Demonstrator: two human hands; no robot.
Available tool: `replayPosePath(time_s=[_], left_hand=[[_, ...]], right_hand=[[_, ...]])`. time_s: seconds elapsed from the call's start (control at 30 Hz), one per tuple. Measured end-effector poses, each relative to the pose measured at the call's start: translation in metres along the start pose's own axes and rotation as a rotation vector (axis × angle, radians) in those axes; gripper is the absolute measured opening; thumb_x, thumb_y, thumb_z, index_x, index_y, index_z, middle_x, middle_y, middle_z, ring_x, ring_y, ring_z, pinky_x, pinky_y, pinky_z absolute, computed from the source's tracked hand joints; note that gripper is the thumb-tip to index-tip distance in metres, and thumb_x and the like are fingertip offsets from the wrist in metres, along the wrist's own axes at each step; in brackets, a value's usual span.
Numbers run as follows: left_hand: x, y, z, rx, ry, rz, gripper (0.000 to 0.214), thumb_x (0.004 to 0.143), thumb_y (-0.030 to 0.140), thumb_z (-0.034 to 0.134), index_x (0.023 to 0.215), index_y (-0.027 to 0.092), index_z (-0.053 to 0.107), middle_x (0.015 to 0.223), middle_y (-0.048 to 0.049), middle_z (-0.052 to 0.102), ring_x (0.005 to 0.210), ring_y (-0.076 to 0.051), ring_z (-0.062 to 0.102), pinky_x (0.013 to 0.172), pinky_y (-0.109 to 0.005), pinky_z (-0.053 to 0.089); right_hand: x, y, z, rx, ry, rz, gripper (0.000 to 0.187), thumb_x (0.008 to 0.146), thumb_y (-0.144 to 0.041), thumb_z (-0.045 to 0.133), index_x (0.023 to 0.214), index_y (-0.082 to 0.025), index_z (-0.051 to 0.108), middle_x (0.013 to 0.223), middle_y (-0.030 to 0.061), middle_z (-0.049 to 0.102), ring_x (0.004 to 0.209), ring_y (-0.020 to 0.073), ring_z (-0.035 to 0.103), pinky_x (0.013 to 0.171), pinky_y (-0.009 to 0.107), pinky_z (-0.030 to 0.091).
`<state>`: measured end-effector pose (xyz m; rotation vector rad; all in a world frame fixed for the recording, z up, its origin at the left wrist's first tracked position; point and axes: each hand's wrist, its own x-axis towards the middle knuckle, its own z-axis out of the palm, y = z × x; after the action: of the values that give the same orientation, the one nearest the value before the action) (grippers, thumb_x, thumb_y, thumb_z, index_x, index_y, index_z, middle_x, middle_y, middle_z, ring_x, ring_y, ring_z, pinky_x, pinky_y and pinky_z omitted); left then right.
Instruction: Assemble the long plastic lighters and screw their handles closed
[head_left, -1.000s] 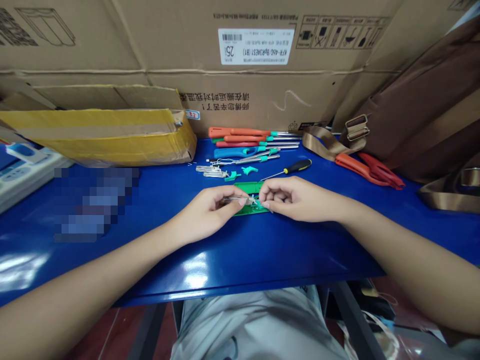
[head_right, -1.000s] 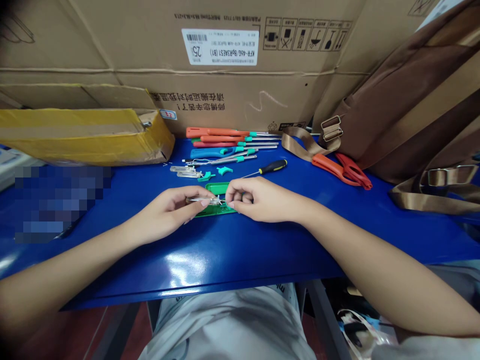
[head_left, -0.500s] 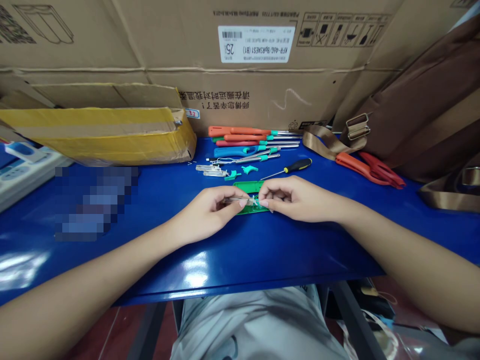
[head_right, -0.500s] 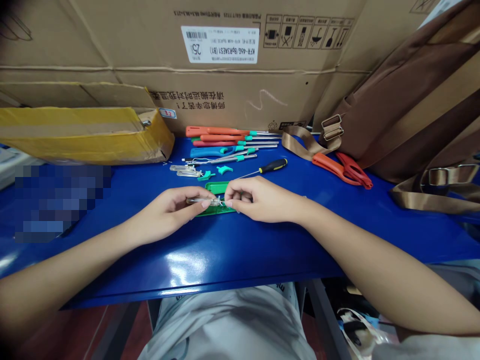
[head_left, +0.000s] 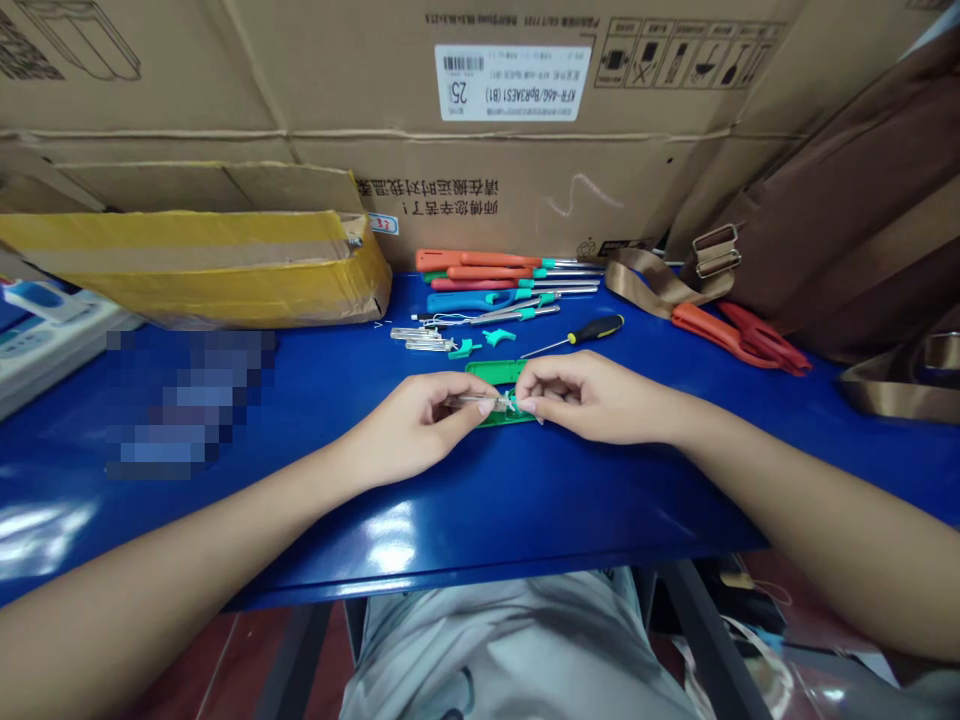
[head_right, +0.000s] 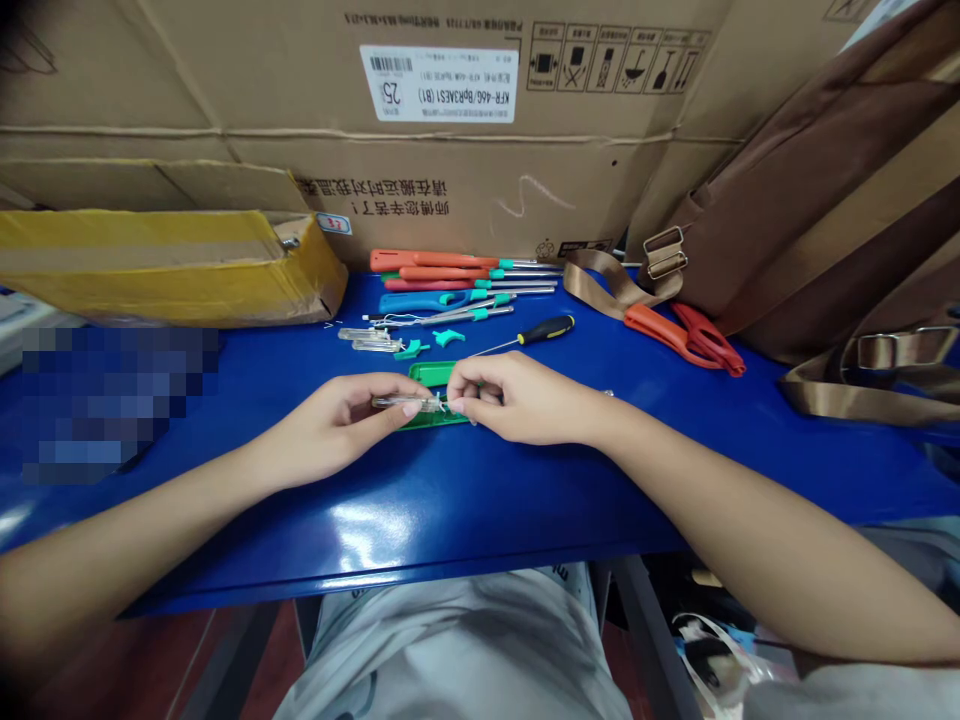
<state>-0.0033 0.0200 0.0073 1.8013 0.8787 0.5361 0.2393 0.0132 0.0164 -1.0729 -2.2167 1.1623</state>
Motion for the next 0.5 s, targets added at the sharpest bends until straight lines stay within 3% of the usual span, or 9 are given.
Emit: replayPosePath(time_s=[0.5], left_hand=[[-0.0004, 0.0011, 0.0014, 0.004, 0.003, -0.036, 0.039, 0.093, 0.047, 0.061, 0.106, 0.013, 0.074, 0.099, -0.0087, 0.074, 0.085, -0.019, 0.062, 0.072, -0.029, 0.046]], right_hand=[[0.0006, 0.0023, 0.0008, 0.014, -0.015, -0.012, 0.014, 0.096, -0.027, 0.057, 0.092, -0.015, 0.064, 0.073, -0.0019, 0.06, 0.064, 0.0095, 0.051, 0.059, 0.022, 0.041]])
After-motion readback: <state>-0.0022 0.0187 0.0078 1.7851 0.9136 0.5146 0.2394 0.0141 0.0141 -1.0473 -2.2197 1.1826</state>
